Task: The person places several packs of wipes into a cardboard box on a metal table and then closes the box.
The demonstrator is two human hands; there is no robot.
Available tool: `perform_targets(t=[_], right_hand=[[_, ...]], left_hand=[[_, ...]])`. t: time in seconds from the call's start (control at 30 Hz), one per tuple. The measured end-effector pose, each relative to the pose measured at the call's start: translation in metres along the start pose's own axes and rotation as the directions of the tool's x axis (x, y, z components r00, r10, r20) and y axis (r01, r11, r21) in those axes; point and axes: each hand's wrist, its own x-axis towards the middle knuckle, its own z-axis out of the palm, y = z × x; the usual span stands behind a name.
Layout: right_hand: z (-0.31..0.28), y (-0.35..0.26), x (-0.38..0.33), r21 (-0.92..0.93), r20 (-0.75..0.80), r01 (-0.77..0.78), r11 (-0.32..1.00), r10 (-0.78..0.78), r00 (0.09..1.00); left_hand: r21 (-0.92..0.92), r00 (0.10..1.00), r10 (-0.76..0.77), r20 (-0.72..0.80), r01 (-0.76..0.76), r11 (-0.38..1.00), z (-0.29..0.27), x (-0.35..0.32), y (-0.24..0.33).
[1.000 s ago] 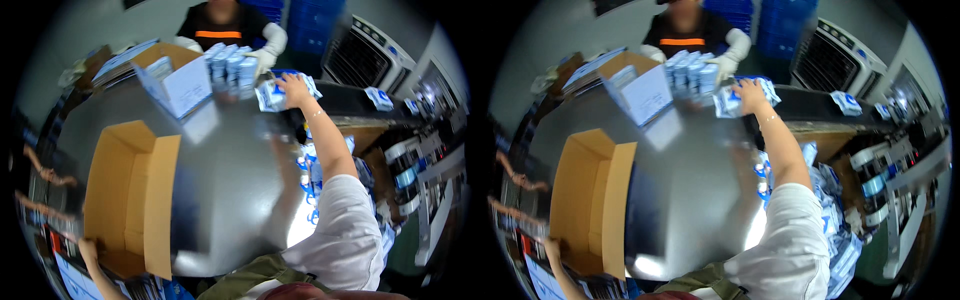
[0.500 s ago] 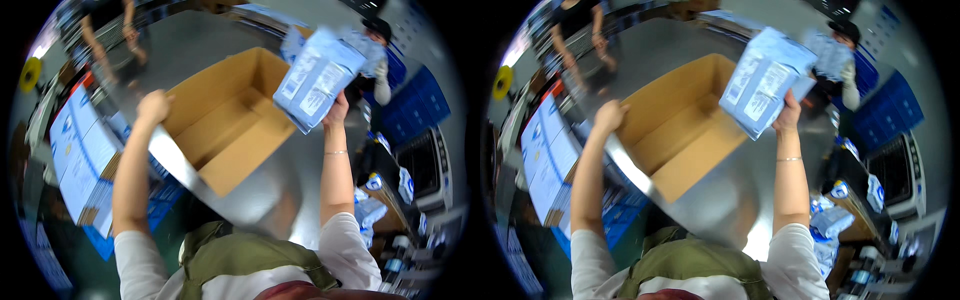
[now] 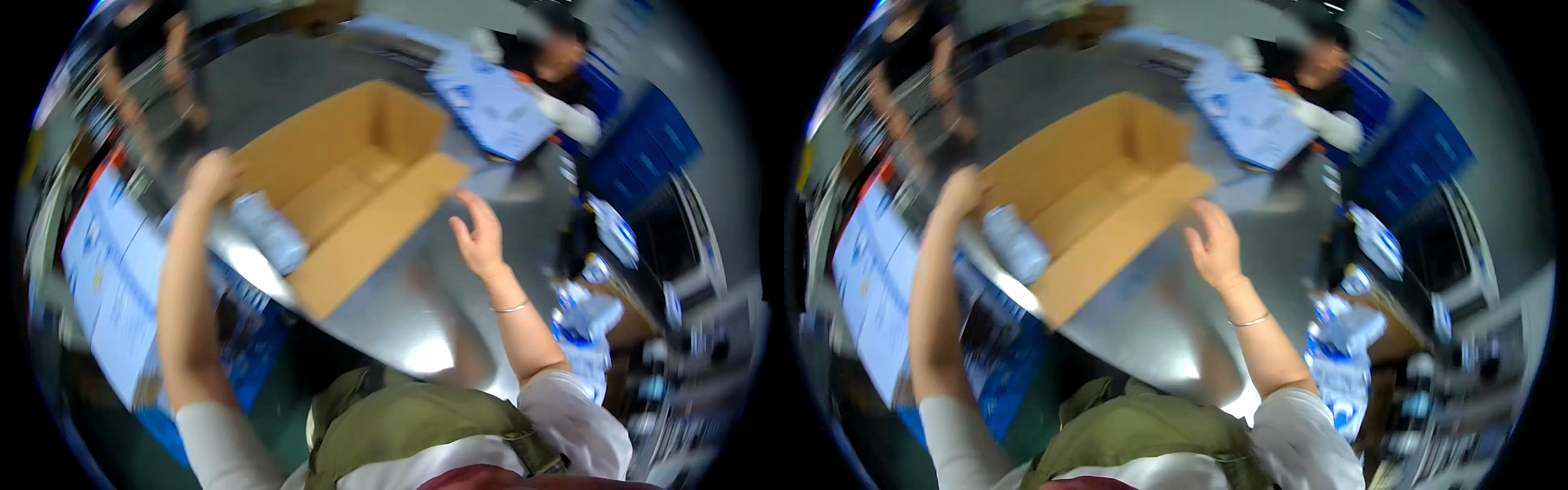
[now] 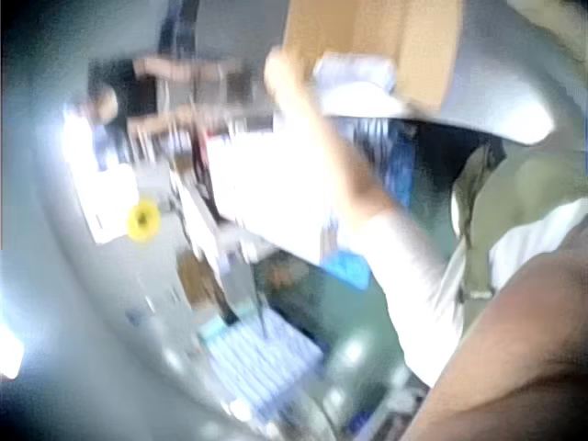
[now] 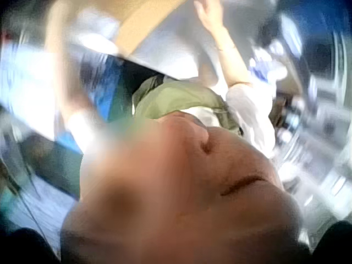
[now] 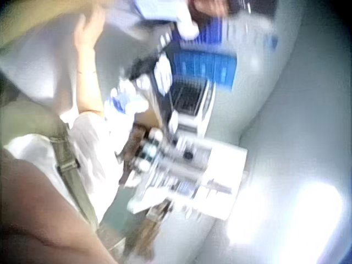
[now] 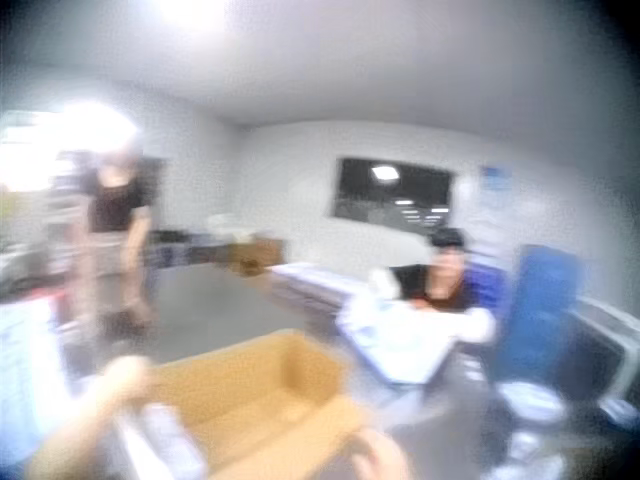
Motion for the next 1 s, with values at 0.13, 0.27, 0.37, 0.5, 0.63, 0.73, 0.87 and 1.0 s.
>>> perform_targets(t=[0.13, 0.27, 0.37, 0.5, 0.63, 0.73, 0.87, 1.0], right_hand=[[-0.03, 0.094, -0.104, -0.515, 0.112, -0.436, 0.738, 0.563, 0.819], [-0.025, 0.117, -0.164, -0.647, -0.019, -0.482, 0.591, 0.618, 0.786], [-0.015, 0.115, -0.165, -0.61, -0.075, -0.488, 0.624, 0.568, 0.82], [-0.057, 0.106, -0.139, -0.391, 0.114, -0.531, 0.751, 0.612, 0.782], [-0.199, 0.194, -0.106, -0.697, -0.376, -0.415, 0.585, 0.194, 0.906], [-0.345, 0.252, -0.095, -0.701, -0.448, -0.414, 0.581, 0.093, 0.889], [-0.458, 0.324, -0.145, -0.838, -0.463, -0.545, 0.041, 0.477, 0.748], [-0.441, 0.354, -0.125, -0.868, -0.331, -0.495, 0.044, 0.691, 0.642]], left_hand=[[-0.072, 0.961, -0.171, -0.216, 0.159, 0.985, -0.031, 0.006, -0.011], [-0.382, 0.783, 0.25, -0.57, -0.522, 0.763, -0.049, -0.074, 0.223], [-0.393, 0.574, 0.731, -0.368, -0.809, 0.438, 0.015, -0.125, 0.313], [-0.433, 0.804, 0.591, -0.069, -0.558, 0.708, 0.14, -0.13, 0.344], [-0.357, 0.831, 0.556, -0.018, -0.525, 0.773, 0.176, -0.117, 0.33], [-0.373, 0.85, 0.524, 0.043, -0.473, 0.798, 0.169, -0.116, 0.335], [-0.37, 0.843, 0.537, 0.042, -0.486, 0.792, 0.17, -0.113, 0.344], [-0.333, 0.865, 0.493, 0.089, -0.441, 0.834, 0.159, -0.115, 0.343]])
